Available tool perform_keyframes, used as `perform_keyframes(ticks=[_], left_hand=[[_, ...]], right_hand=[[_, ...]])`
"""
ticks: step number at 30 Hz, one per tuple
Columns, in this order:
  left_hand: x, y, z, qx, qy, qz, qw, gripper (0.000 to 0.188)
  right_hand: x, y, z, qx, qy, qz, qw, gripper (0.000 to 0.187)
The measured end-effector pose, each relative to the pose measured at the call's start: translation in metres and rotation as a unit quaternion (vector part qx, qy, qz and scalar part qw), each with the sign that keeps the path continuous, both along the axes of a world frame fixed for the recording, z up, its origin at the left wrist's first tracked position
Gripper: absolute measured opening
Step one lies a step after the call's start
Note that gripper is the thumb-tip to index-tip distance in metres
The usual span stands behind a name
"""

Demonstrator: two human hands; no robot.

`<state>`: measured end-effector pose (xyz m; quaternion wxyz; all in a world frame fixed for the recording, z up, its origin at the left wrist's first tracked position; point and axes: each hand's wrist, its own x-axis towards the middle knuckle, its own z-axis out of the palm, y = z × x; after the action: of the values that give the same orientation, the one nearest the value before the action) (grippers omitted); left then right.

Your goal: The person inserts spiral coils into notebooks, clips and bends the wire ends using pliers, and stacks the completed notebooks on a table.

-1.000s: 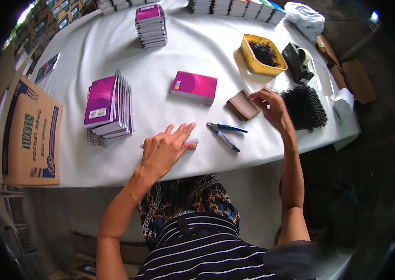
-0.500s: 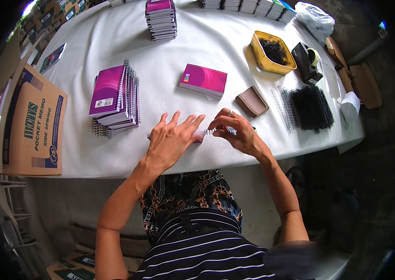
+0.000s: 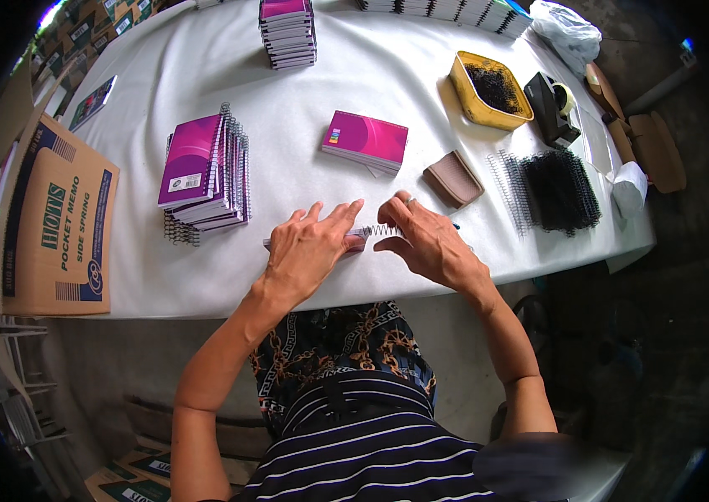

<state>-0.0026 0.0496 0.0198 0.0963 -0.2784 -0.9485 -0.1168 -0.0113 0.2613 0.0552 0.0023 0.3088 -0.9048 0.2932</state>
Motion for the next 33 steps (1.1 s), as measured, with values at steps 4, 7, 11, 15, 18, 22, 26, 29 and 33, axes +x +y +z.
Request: perform_keyframes(ticks=[4,7,11,15,18,22,26,29,33], left_hand=[[0.003,0.011,0.012,0.038,-0.04,-0.012,0.998,0.059],[0.001,0.015,0.022,0.009,-0.125,0.007,0.992,0.059],[0.002,0.016,0.021,0.024,-0.115,0.001,0.993,0.055],[-0.001,0.01,0.014,-0.019,-0.107,-0.051,0.993,0.057],[-0.001,0.012,0.018,-0.043,-0.127,-0.039,0.99,0.059],[0.0,0.011,0.011,-0.028,-0.005,-0.075,0.997,0.062],[-0.004,0.001,0.008,-0.084,-0.062,-0.106,0.989,0.063],[-0.004,0.005,0.018,-0.072,-0.125,-0.08,0.986,0.061],[-0.001,0.007,0.014,-0.017,-0.059,-0.071,0.996,0.059]], right_hand=[[-0.003,0.006,-0.009,0.035,0.032,0.03,0.998,0.019],[0.001,0.002,-0.006,0.014,0.035,0.027,0.999,0.018],[0.006,0.002,-0.004,0.02,-0.006,0.024,0.999,0.017],[-0.004,0.024,-0.016,-0.099,-0.124,-0.037,0.987,0.013],[-0.007,0.06,-0.025,0.044,0.011,-0.13,0.991,0.013],[0.017,0.073,-0.044,0.075,0.013,-0.126,0.989,0.024],[0.023,0.08,-0.043,0.098,-0.01,-0.106,0.989,0.027],[0.014,0.104,-0.05,0.039,-0.053,-0.102,0.993,0.022],[0.0,0.146,-0.047,0.045,-0.088,-0.14,0.985,0.032]])
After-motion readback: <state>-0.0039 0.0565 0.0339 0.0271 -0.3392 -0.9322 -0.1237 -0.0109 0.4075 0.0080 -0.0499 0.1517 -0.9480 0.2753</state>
